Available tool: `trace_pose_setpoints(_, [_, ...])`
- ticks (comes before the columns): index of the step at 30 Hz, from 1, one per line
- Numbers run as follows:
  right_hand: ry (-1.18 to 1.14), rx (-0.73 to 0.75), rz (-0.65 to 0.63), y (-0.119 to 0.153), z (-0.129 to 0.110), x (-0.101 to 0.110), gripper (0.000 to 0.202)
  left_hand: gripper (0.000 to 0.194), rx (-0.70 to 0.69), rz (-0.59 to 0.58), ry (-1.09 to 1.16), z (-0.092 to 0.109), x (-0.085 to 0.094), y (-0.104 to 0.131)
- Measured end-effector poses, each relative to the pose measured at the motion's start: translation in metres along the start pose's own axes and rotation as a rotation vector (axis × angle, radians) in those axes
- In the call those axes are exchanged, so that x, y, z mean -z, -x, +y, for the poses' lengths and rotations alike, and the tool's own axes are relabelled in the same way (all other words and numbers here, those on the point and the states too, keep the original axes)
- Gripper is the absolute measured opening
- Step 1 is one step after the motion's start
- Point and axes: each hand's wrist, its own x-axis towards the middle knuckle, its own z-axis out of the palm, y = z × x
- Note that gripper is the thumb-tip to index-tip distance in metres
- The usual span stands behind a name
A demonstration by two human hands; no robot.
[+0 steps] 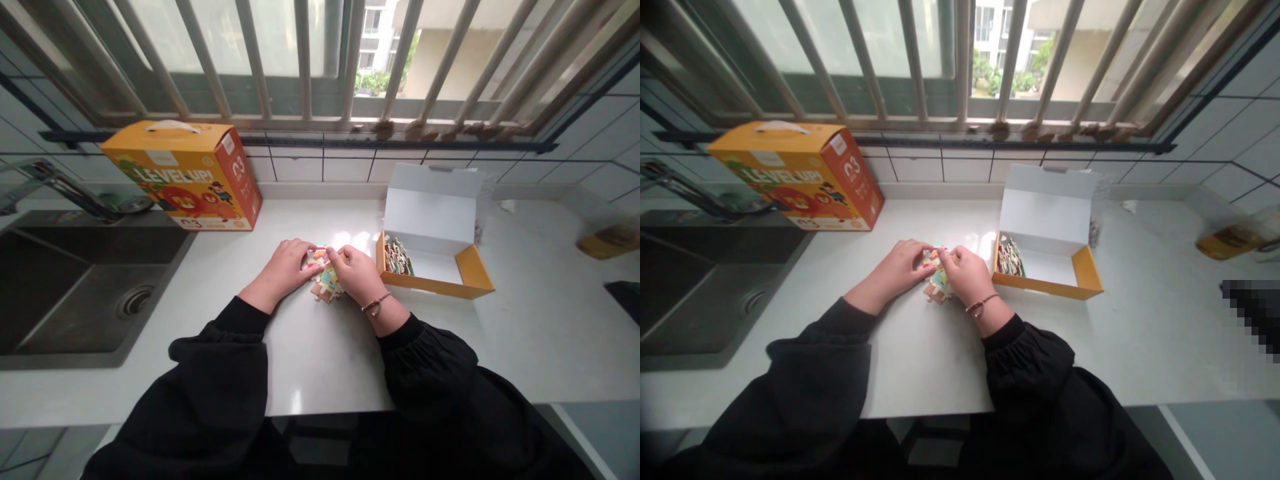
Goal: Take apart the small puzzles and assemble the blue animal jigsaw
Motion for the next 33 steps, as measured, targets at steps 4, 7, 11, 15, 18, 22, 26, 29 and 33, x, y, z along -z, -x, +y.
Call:
trace_pose_setpoints(4, [0.002, -0.001, -0.009, 0.000, 0.000, 0.000, 0.055, 0.047, 0.068, 0.110, -0.047, -0.005, -0.005, -0.005])
trace_pose_setpoints(7, [0.017, 0.005, 0.000, -0.001, 0.001, -0.001, 0.055, 0.057, 0.089, 0.073, -0.079, -0.007, -0.010, -0.010])
trace_pose_setpoints(11, [0.015, 0.005, 0.006, -0.001, 0.001, -0.001, 0.056, 0.057, 0.119, 0.023, -0.091, -0.007, -0.015, -0.014])
trace_pose_setpoints(15, [-0.012, 0.005, 0.001, 0.000, 0.000, -0.001, 0.056, 0.040, 0.121, 0.053, -0.016, -0.009, -0.015, -0.015])
trace_pose_setpoints(18, [-0.023, 0.014, 0.010, 0.001, 0.000, -0.001, 0.056, 0.033, 0.110, 0.075, 0.053, -0.009, -0.013, -0.015])
trace_pose_setpoints(22, [-0.049, 0.010, 0.023, 0.000, 0.001, -0.001, 0.059, 0.032, 0.136, 0.103, 0.171, -0.004, -0.010, -0.011])
trace_pose_setpoints(26, [-0.155, -0.022, 0.077, 0.000, 0.001, 0.001, 0.066, 0.024, 0.147, 0.063, 0.404, 0.005, -0.004, -0.007])
trace_pose_setpoints(29, [-0.252, -0.033, 0.164, -0.001, 0.002, 0.001, 0.068, 0.031, 0.141, 0.040, 0.654, 0.014, -0.001, -0.005])
trace_pose_setpoints(33, [-0.298, -0.045, 0.213, -0.004, 0.007, -0.004, 0.068, 0.042, 0.157, -0.030, 0.946, 0.028, -0.002, -0.002])
